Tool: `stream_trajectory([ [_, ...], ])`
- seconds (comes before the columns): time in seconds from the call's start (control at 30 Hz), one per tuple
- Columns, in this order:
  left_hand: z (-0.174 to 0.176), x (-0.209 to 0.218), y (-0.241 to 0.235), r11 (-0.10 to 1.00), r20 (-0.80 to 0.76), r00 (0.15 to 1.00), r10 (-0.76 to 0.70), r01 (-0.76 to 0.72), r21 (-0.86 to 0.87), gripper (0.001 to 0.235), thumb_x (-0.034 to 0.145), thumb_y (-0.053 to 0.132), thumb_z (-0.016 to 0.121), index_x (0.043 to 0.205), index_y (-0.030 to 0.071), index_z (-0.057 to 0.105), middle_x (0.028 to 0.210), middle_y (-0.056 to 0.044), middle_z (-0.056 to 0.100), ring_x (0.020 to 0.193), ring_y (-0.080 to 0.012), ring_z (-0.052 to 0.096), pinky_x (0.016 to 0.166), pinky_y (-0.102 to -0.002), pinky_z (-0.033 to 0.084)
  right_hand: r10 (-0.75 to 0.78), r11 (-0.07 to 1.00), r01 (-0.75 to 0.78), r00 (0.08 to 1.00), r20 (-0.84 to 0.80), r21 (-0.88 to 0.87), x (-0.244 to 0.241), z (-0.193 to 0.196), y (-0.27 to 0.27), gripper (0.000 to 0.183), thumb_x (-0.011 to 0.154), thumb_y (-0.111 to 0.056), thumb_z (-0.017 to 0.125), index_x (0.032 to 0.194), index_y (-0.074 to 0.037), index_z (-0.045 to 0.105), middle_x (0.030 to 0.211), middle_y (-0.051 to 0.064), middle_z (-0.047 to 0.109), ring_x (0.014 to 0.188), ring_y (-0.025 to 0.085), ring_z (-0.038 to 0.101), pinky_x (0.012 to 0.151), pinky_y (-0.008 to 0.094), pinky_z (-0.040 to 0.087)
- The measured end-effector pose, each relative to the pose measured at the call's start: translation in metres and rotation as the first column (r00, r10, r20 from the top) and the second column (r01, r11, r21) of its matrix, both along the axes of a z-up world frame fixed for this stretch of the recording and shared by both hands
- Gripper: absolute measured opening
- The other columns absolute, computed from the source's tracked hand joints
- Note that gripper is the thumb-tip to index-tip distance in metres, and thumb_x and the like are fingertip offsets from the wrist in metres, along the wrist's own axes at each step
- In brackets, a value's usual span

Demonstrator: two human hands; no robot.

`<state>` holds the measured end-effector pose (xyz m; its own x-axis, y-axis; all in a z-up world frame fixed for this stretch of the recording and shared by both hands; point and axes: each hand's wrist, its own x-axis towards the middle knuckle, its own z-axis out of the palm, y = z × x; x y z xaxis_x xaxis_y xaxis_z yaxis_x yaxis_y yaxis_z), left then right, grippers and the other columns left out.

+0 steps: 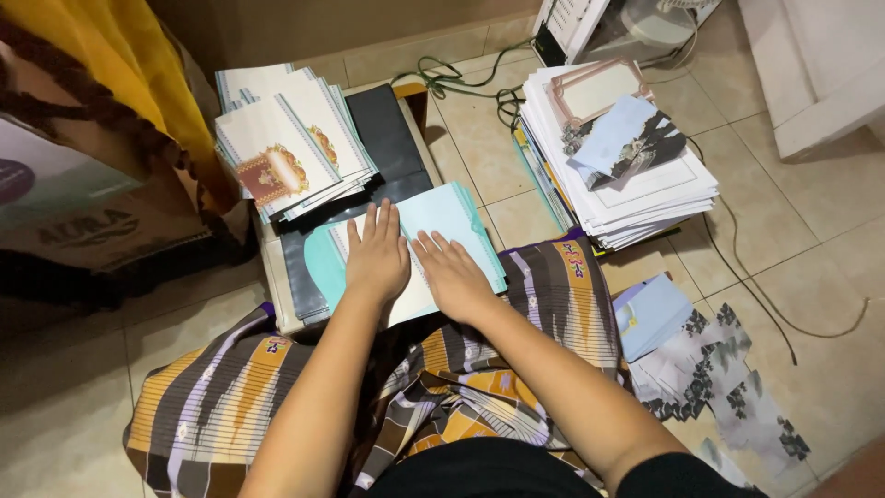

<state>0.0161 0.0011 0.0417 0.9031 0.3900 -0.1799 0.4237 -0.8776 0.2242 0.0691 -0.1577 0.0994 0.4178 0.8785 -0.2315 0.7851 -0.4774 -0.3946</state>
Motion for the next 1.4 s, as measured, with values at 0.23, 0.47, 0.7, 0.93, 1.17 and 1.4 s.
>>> stream_trajectory([
  [0.23,0.020,-0.016,-0.011,0.999,-0.021,1.000,0.000,0.000,-0.032,0.061,0.104,0.030,0.018,0.162,0.009,0.022,0.171,-0.007,0.016,0.158,-0.0256,0.011,0.125,-0.051,0.007,0.003,0.999,-0.006,0.996,0.086,0.032,0.020,-0.004,0.029,0.053,0.108,-0.014,0.027,0.160,-0.007,0.028,0.167,0.019,0.024,0.156,0.033,0.016,0.125,0.050,0.009],
  [0.47,0.001,0.002,0.003,0.999,0.021,0.999,0.032,-0.032,0.029,0.062,0.105,0.030,0.017,0.162,0.009,0.020,0.171,-0.008,0.016,0.158,-0.0256,0.011,0.124,-0.054,0.006,-0.007,1.000,0.007,1.000,0.004,0.003,0.000,0.001,-0.005,0.053,0.108,-0.015,0.025,0.161,-0.010,0.026,0.168,0.016,0.022,0.156,0.031,0.015,0.125,0.048,0.007],
  [0.7,0.017,-0.015,-0.013,1.000,-0.012,1.000,0.020,-0.020,-0.005,0.062,0.104,0.030,0.017,0.162,0.008,0.020,0.172,-0.008,0.015,0.158,-0.0254,0.010,0.125,-0.052,0.006,-0.013,1.000,0.015,0.998,0.063,-0.023,0.017,0.004,0.024,0.055,0.107,-0.014,0.026,0.162,-0.012,0.026,0.168,0.018,0.020,0.157,0.033,0.014,0.125,0.052,0.007],
  [0.93,0.001,0.003,0.006,0.998,0.005,0.999,0.053,-0.053,0.026,0.062,0.104,0.031,0.016,0.163,0.010,0.019,0.172,-0.007,0.015,0.158,-0.0243,0.009,0.125,-0.053,0.003,0.055,0.997,-0.058,0.996,0.065,0.042,0.025,-0.020,0.016,0.055,0.107,-0.014,0.025,0.162,-0.011,0.025,0.168,0.014,0.023,0.157,0.030,0.016,0.126,0.050,0.006],
  [1.17,0.011,-0.006,-0.005,0.999,0.010,0.999,0.041,-0.041,0.003,0.061,0.105,0.028,0.018,0.162,0.007,0.020,0.172,-0.009,0.015,0.158,-0.0262,0.010,0.125,-0.054,0.005,0.139,0.989,-0.135,0.989,-0.054,0.067,0.023,-0.024,-0.001,0.056,0.106,-0.006,0.026,0.161,-0.011,0.027,0.169,0.010,0.023,0.156,0.029,0.017,0.127,0.050,0.006],
  [1.4,0.009,-0.015,-0.009,0.999,0.017,0.999,0.040,-0.040,-0.007,0.061,0.104,0.029,0.019,0.162,0.008,0.021,0.171,-0.009,0.016,0.158,-0.0260,0.011,0.125,-0.053,0.007,0.127,0.987,-0.140,0.980,0.154,0.076,0.045,-0.041,0.036,0.061,0.103,-0.006,0.032,0.162,-0.017,0.026,0.168,0.005,0.027,0.156,0.025,0.022,0.127,0.049,0.014],
])
